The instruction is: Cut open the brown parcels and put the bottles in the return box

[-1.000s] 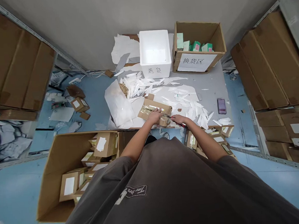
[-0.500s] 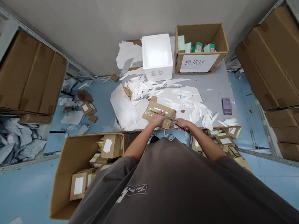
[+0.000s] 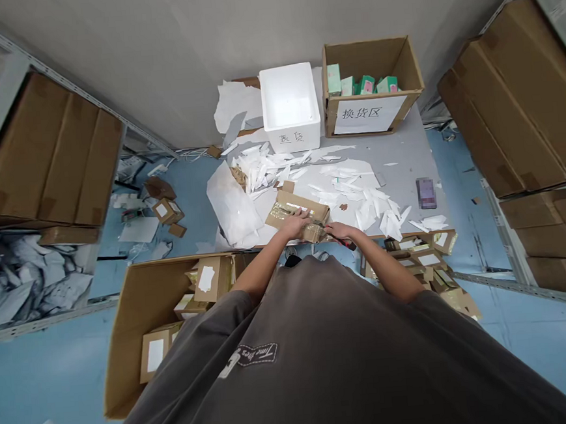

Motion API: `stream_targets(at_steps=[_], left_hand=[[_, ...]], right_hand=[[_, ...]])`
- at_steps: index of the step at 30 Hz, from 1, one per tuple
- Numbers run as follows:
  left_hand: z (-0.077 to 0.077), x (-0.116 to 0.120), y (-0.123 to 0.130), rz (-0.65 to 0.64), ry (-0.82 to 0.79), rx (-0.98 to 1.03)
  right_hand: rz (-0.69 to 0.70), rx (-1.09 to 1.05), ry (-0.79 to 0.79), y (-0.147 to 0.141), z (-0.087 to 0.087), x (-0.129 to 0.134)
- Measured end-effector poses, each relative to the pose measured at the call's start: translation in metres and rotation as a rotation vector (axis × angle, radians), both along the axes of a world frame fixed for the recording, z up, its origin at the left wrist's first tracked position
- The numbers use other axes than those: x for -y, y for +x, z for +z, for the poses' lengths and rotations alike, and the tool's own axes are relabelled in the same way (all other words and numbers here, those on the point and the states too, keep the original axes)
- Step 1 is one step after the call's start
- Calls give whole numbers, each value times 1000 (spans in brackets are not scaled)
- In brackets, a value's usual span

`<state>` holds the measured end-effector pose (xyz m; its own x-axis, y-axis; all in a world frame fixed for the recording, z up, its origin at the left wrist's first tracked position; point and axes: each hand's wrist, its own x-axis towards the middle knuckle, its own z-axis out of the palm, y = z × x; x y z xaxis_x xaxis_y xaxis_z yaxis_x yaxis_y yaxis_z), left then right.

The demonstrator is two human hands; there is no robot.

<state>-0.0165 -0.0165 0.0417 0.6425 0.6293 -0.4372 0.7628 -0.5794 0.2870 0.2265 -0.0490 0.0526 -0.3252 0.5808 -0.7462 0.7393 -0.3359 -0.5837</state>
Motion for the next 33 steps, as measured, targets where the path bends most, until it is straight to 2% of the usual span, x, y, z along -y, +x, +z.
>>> stream_targets(at_steps=[5, 9, 13, 16, 21, 24, 28, 31, 33], left_hand=[[-4, 3, -1, 9, -29, 27], [-6, 7, 1, -34, -32, 26], [-6, 10, 4, -36, -28, 10], [-4, 13, 4, -17, -6, 26], [0, 8, 4, 15, 17, 34], [1, 8, 4, 8, -6, 29], [0, 22, 4, 55, -17, 59], [1, 28, 5, 165, -10, 126], [2, 22, 6, 254, 38, 155]], right_hand=[[-68, 38, 23, 1, -3, 7], [-91, -71, -125, 5, -5, 12], [-179, -125, -158, 11, -1, 16], [-140, -147, -219, 13, 3, 20], [-136, -131, -101, -4, 6, 37], [-122, -141, -128, -6, 6, 56], [-228, -117, -112, 17, 10, 73], [-304, -117, -41, 38, 15, 70], [-344, -75, 16, 46, 18, 63]])
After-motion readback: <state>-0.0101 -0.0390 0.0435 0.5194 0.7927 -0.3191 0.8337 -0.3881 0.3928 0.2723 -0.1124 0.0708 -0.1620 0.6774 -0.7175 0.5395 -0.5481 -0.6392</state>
